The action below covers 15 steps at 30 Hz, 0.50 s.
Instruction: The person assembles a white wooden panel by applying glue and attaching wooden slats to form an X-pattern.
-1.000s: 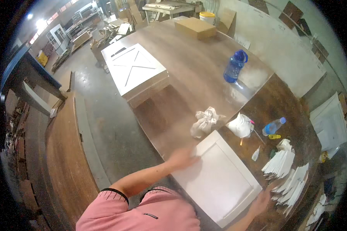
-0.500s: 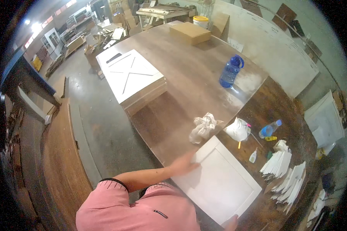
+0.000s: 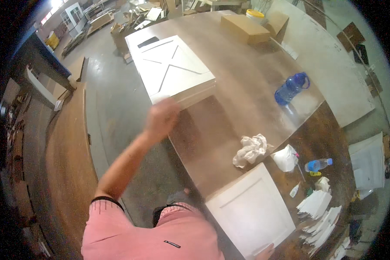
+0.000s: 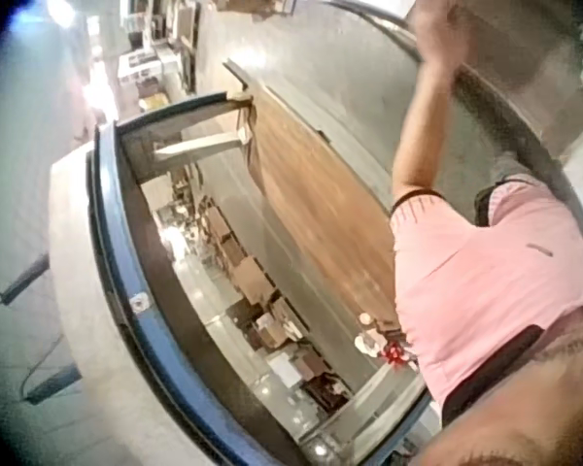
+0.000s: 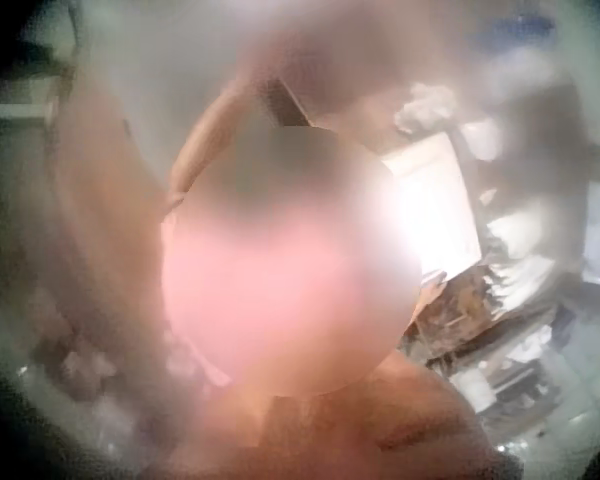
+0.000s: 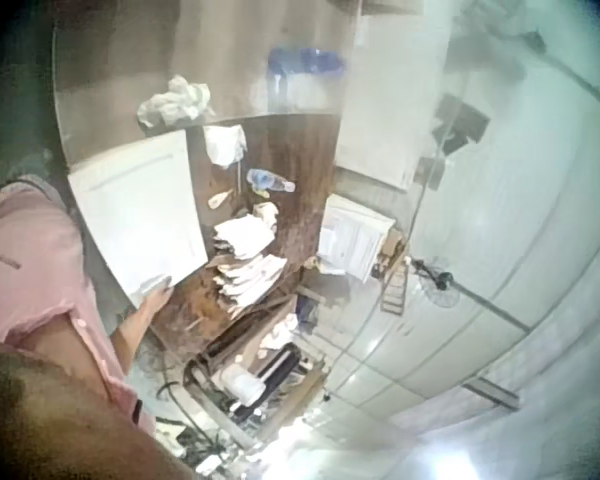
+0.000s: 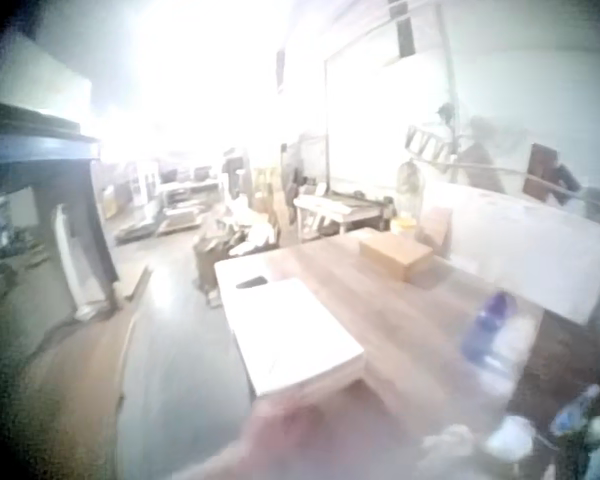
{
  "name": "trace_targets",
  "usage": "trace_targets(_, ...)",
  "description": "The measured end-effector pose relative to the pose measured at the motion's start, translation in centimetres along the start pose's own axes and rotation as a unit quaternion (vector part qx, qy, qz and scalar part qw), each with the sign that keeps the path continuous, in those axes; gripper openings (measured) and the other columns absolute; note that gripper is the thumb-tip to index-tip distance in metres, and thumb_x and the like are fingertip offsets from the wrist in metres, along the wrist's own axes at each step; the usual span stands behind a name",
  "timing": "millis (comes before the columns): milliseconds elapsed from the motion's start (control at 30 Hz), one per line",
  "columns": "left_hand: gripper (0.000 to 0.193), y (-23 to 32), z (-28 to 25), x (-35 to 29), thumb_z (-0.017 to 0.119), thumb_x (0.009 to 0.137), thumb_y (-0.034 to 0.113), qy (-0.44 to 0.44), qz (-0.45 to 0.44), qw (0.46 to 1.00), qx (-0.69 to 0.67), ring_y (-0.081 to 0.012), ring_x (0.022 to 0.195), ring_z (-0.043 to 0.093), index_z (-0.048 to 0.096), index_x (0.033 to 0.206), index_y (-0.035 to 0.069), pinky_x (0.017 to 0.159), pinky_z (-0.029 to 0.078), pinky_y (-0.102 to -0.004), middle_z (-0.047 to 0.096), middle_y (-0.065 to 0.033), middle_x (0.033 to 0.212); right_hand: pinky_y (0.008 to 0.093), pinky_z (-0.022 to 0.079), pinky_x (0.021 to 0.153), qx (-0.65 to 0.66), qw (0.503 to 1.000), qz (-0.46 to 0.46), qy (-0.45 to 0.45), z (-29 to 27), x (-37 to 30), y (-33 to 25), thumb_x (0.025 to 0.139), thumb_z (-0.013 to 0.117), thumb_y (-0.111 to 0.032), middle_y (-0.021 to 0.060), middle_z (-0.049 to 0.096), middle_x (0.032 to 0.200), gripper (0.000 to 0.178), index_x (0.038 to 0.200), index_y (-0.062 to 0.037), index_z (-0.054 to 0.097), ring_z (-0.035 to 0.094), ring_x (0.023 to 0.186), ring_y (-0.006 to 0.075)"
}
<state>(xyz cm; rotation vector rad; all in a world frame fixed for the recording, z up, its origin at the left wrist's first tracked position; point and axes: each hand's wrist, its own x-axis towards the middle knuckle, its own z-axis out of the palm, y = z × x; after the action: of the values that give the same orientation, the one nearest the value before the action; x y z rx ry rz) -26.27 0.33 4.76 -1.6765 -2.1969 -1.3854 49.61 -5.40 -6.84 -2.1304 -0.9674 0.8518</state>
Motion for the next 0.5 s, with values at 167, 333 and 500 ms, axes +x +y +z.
trace_targets(167,0.058,-13.3,-7.4,4.2,0.078,0.091,0.032,0.012,-0.208,0.962,0.176,-0.0427,0.146,0.044,0.064,0.142,0.007,0.123,0.036,-0.0494,0.047,-0.0279,0.157,0.0413,0.050,0.105,-0.017,0.999,0.023,0.025,1.6,0.0,-2.0,0.110,0.049,-0.053,0.0242,0.055,0.150,0.075,0.155,0.0075,0.044,0.060,0.129,0.0351)
trace_targets(333,0.116,-15.2,-5.9,7.7,0.086,0.080,0.046,-0.105,-0.384,0.913,0.086,-0.0435,0.158,0.023,0.022,0.166,0.000,0.128,0.025,-0.0472,0.019,-0.0326,0.169,0.0418,0.050,0.104,-0.009,0.997,0.060,0.055,-0.3,0.0,-0.5,0.111,0.046,-0.051,0.0227,0.055,0.151,0.073,0.155,0.0063,0.044,0.060,0.128,0.0361)
trace_targets(500,0.124,-15.7,-6.8,6.5,0.086,0.083,0.040,-0.112,-0.394,0.912,-0.028,-0.0420,0.161,0.017,0.005,0.168,0.000,0.131,0.017,-0.0507,0.008,-0.0300,0.174,0.0421,0.049,0.107,-0.102,0.992,0.000,0.069,-0.6,1.3,0.4,0.110,0.044,-0.053,0.0242,0.057,0.148,0.073,0.151,0.0081,0.049,0.061,0.127,0.0364)
